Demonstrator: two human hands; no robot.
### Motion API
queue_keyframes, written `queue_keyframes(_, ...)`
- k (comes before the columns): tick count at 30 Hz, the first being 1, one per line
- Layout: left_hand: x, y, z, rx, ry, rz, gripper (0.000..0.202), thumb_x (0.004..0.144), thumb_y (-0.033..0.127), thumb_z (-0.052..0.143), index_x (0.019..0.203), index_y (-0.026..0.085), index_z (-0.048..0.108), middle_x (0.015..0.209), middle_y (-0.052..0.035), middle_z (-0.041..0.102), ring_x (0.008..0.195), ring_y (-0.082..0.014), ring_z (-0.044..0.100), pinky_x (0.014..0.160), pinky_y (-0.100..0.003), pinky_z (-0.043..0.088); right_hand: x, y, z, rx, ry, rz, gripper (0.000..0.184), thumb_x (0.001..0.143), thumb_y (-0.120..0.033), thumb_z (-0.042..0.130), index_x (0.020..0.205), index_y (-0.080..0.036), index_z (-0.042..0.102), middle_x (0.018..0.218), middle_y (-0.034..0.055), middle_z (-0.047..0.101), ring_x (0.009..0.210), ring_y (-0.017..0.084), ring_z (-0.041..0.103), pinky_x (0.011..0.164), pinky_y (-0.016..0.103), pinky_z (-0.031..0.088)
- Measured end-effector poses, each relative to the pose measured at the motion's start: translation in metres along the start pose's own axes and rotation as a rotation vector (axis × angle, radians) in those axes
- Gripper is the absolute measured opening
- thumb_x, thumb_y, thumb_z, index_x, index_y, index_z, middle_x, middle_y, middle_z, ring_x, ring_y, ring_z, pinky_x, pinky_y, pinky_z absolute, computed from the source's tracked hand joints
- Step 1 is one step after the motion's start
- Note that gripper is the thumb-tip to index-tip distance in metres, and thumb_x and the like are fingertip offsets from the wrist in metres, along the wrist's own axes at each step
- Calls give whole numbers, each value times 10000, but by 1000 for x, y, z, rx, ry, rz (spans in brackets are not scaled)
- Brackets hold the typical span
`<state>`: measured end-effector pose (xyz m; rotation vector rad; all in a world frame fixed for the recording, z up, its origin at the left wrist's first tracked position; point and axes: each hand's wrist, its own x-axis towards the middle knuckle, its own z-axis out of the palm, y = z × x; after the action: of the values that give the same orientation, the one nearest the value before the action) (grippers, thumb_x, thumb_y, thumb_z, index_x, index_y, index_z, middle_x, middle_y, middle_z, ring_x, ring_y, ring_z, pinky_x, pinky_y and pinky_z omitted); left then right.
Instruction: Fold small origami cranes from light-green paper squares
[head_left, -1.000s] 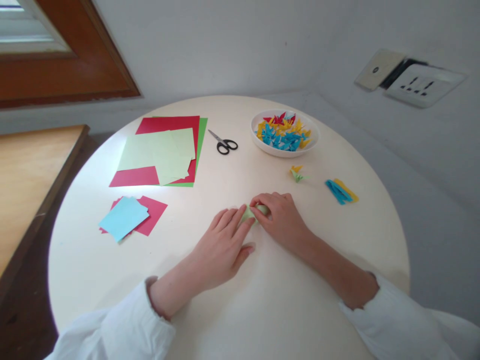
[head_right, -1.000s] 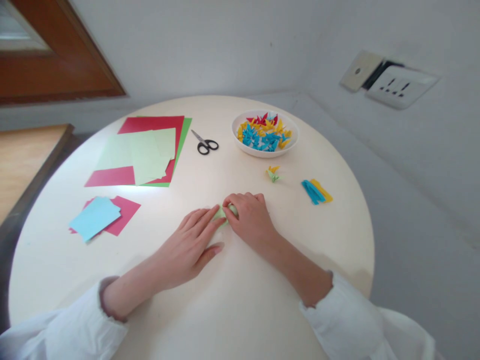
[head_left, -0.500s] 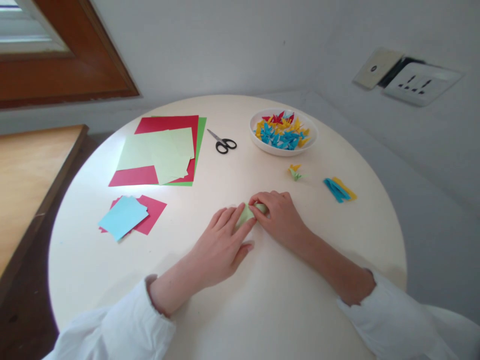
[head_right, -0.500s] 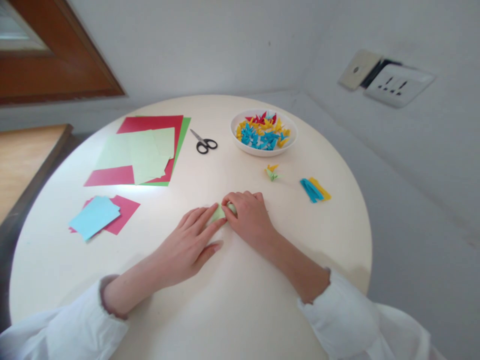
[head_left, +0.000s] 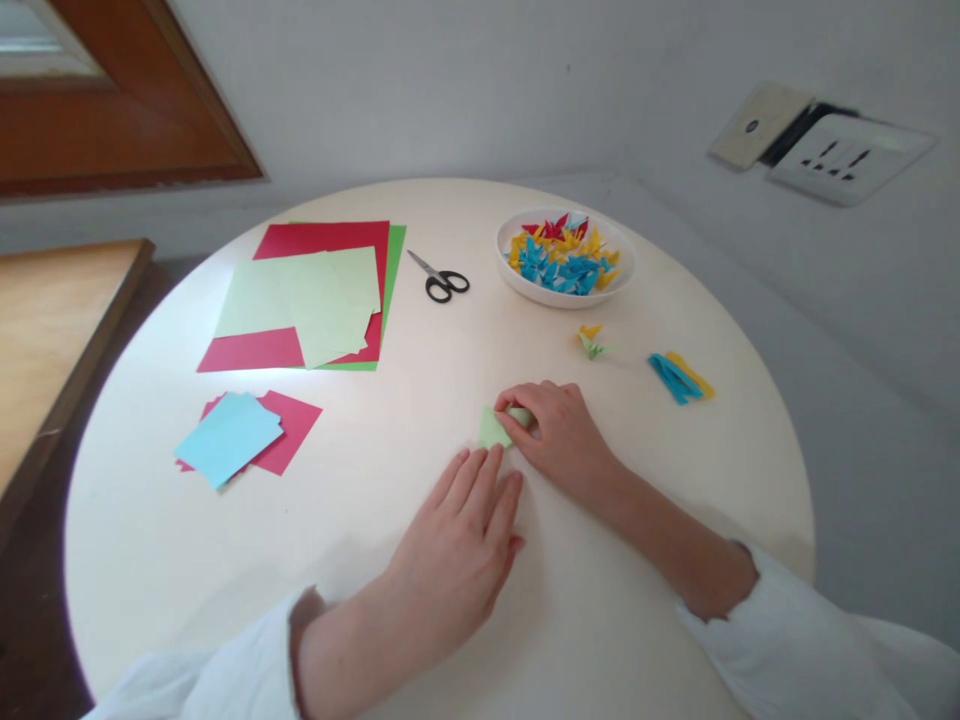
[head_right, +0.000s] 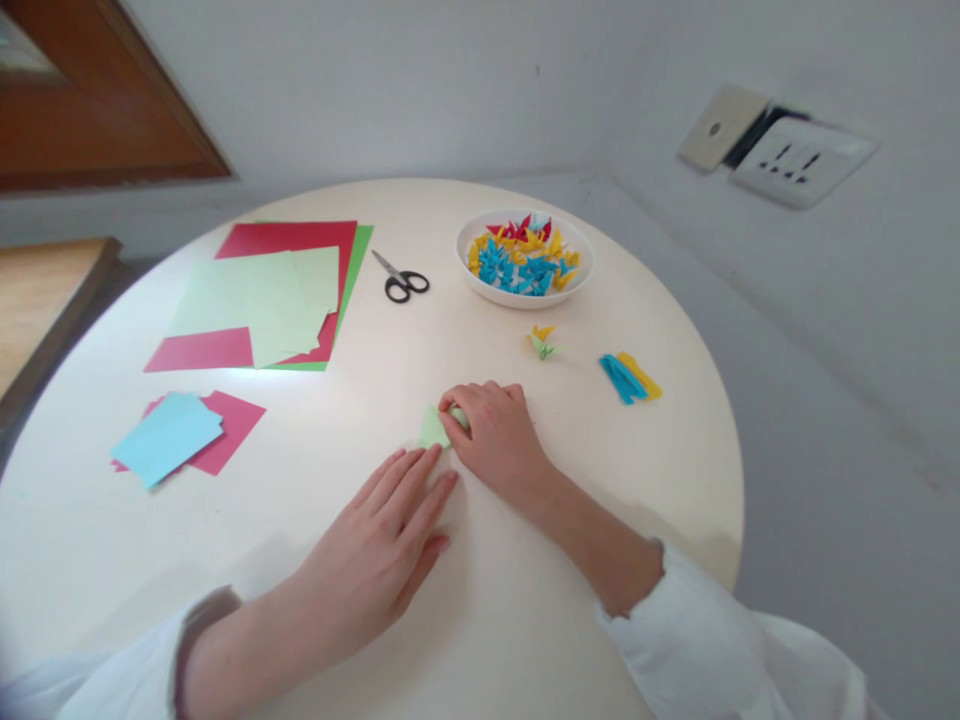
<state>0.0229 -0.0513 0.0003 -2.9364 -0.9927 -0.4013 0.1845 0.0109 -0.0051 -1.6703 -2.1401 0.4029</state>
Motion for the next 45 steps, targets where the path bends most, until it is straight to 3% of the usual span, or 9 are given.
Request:
queue_keyframes(10, 3, -9, 1, -111, -4, -71, 409, 916, 234, 369, 1226, -11, 472, 1244, -241, 568, 1148, -317, 546, 970, -468, 432, -1, 0, -1, -1, -12, 7, 71, 824, -188, 544, 781, -211, 596, 807, 9, 695, 763, 191, 577, 745, 334, 287)
queue_keyframes(15, 7, -18, 3, -116, -9, -135, 472, 915, 277, 388, 1285, -15, 423, 1314, -233, 517, 1222, -326, 479, 1050, -505, 350, 0, 0, 0, -1, -3, 6, 66, 825, -201, 556, 775, -207, 598, 787, 9, 695, 742, 185, 578, 744, 328, 290)
queue_keyframes(21, 7, -19, 7, -84, -77, -143, 496, 919, 305, 381, 1308, 0, 418, 1358, -208, 486, 1266, -327, 435, 1087, -501, 299, 0, 2, 1, 19, 18, -6, 58, 818, -201, 563, 772, -202, 600, 794, 8, 700, 732, 178, 578, 742, 325, 291)
queue_keyframes(32, 10, -22, 7, -159, -102, -170, 477, 909, 323, 402, 1300, 51, 416, 1386, -219, 443, 1288, -320, 404, 1059, -514, 319, 0, 2, 2, 18, 20, -2, 56, 812, -193, 570, 770, -205, 605, 785, 5, 700, 740, 187, 582, 738, 329, 294)
queue_keyframes(45, 17, -24, 5, -87, -121, -142, 496, 894, 384, 414, 1267, 60, 446, 1389, -232, 423, 1241, -343, 414, 1033, -502, 308, 1, 2, 2, 6, 10, 5, 70, 818, -192, 554, 779, -210, 609, 802, 8, 699, 754, 190, 580, 747, 338, 294)
